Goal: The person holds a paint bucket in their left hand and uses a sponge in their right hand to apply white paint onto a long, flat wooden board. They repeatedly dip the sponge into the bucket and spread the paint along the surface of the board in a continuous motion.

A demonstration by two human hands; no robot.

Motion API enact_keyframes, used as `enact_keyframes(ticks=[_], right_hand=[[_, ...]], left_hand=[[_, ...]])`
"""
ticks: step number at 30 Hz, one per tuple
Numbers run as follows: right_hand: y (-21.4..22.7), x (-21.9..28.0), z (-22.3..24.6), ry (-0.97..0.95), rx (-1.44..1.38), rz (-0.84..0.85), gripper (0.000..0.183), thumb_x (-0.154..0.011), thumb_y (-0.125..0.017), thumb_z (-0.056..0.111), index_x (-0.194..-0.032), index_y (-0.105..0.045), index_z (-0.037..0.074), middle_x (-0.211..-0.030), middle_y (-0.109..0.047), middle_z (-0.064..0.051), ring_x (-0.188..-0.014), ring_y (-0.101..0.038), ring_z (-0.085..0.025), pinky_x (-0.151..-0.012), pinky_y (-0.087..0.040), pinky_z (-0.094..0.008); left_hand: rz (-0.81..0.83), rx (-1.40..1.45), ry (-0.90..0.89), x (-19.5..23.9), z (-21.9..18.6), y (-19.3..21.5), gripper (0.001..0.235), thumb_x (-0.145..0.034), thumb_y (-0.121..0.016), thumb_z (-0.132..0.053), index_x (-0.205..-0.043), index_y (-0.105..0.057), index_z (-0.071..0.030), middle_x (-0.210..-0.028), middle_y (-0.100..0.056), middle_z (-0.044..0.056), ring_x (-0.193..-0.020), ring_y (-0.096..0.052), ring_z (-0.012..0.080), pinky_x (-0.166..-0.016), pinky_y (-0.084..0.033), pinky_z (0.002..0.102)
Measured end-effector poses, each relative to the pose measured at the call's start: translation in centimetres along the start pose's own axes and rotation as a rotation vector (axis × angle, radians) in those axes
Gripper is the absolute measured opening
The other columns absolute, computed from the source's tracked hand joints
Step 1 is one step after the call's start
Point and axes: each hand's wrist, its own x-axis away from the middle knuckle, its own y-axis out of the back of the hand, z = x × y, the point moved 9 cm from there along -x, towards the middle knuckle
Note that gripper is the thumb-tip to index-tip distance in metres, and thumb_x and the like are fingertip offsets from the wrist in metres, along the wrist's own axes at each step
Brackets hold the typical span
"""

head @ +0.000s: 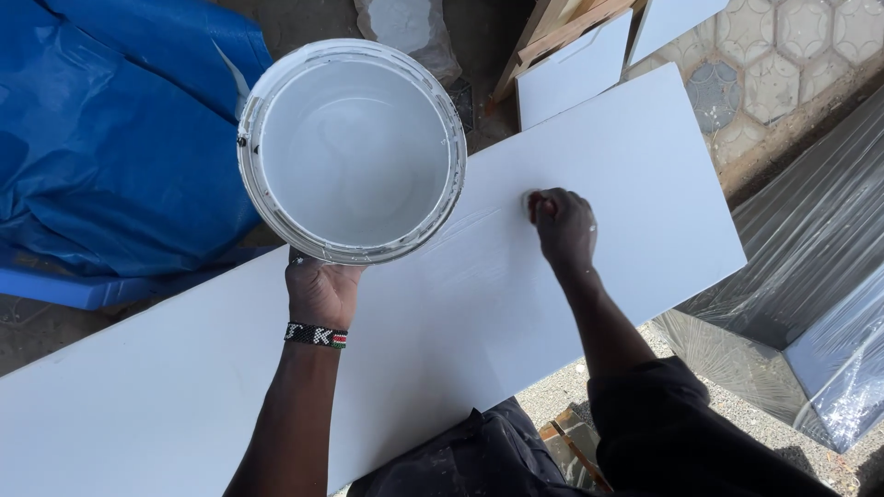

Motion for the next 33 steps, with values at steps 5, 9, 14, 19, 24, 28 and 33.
enact_keyframes(ticks=[5,9,14,19,24,28,33], right_hand=[[-7.3,7.1,7.3,-0.053,-0.165,0.068,0.010,-0.107,-0.074,0.025,-0.112,-0.078,0.017,-0.100,-0.077,-0.017,-0.106,-0.077,-0.048,-0.092,-0.063,-0.063],[-15.9,19.2,23.5,0.403,-0.134,0.232,0.014,-0.093,-0.086,0.022,-0.097,-0.072,0.025,-0.097,-0.073,-0.002,-0.099,-0.078,-0.033,-0.080,-0.067,-0.045],[-5.9,2.9,5.9,0.158,0.009,0.069,0.003,-0.101,-0.079,0.023,-0.099,-0.077,0.024,-0.098,-0.073,-0.011,-0.103,-0.075,-0.043,-0.087,-0.064,-0.057],[-4.6,1.8,3.0,-0.099,-0.065,-0.045,0.010,-0.109,-0.073,0.024,-0.109,-0.076,0.015,-0.101,-0.075,-0.019,-0.108,-0.074,-0.049,-0.097,-0.060,-0.064],[-11.6,13.2,24.5,0.288,-0.091,0.319,0.004,-0.099,-0.082,0.025,-0.098,-0.081,0.021,-0.098,-0.080,-0.006,-0.107,-0.079,-0.038,-0.089,-0.067,-0.054],[-8.0,2.3,8.1,0.288,-0.027,0.156,0.009,-0.097,-0.084,0.020,-0.101,-0.076,0.016,-0.101,-0.074,-0.011,-0.110,-0.075,-0.043,-0.089,-0.065,-0.057],[-4.6,-2.5,1.1,0.047,-0.139,-0.094,0.015,-0.111,-0.071,0.021,-0.115,-0.078,0.008,-0.100,-0.075,-0.029,-0.106,-0.073,-0.058,-0.094,-0.060,-0.068]], left_hand=[[-0.051,0.074,0.020,-0.4,0.9,-0.8,0.070,-0.095,-0.084,-0.012,-0.163,-0.071,-0.024,-0.163,-0.074,0.008,-0.159,-0.065,0.0493,-0.132,-0.045,0.087],[-0.102,0.041,0.037,1.1,-0.4,-2.5,0.071,-0.096,-0.079,-0.009,-0.163,-0.070,-0.027,-0.166,-0.073,0.002,-0.163,-0.062,0.0483,-0.137,-0.041,0.084],[-0.097,0.078,-0.010,-0.6,-0.2,-0.2,0.072,-0.097,-0.085,-0.013,-0.165,-0.069,-0.031,-0.169,-0.070,0.002,-0.166,-0.060,0.0449,-0.138,-0.041,0.084],[-0.111,0.102,0.002,-0.2,0.2,0.9,0.074,-0.097,-0.085,-0.013,-0.166,-0.066,-0.031,-0.168,-0.071,0.004,-0.165,-0.059,0.0450,-0.138,-0.042,0.083],[-0.091,0.124,-0.006,-0.2,0.4,1.0,0.075,-0.095,-0.084,-0.010,-0.164,-0.068,-0.035,-0.169,-0.072,0.002,-0.165,-0.061,0.0459,-0.138,-0.041,0.084],[-0.111,0.100,-0.012,-0.6,0.6,1.1,0.078,-0.095,-0.083,-0.006,-0.166,-0.066,-0.033,-0.167,-0.072,0.002,-0.165,-0.060,0.0438,-0.138,-0.042,0.082],[-0.134,0.119,-0.021,-0.8,1.3,1.3,0.081,-0.096,-0.084,-0.009,-0.171,-0.063,-0.033,-0.172,-0.068,0.006,-0.165,-0.058,0.0471,-0.136,-0.041,0.084]])
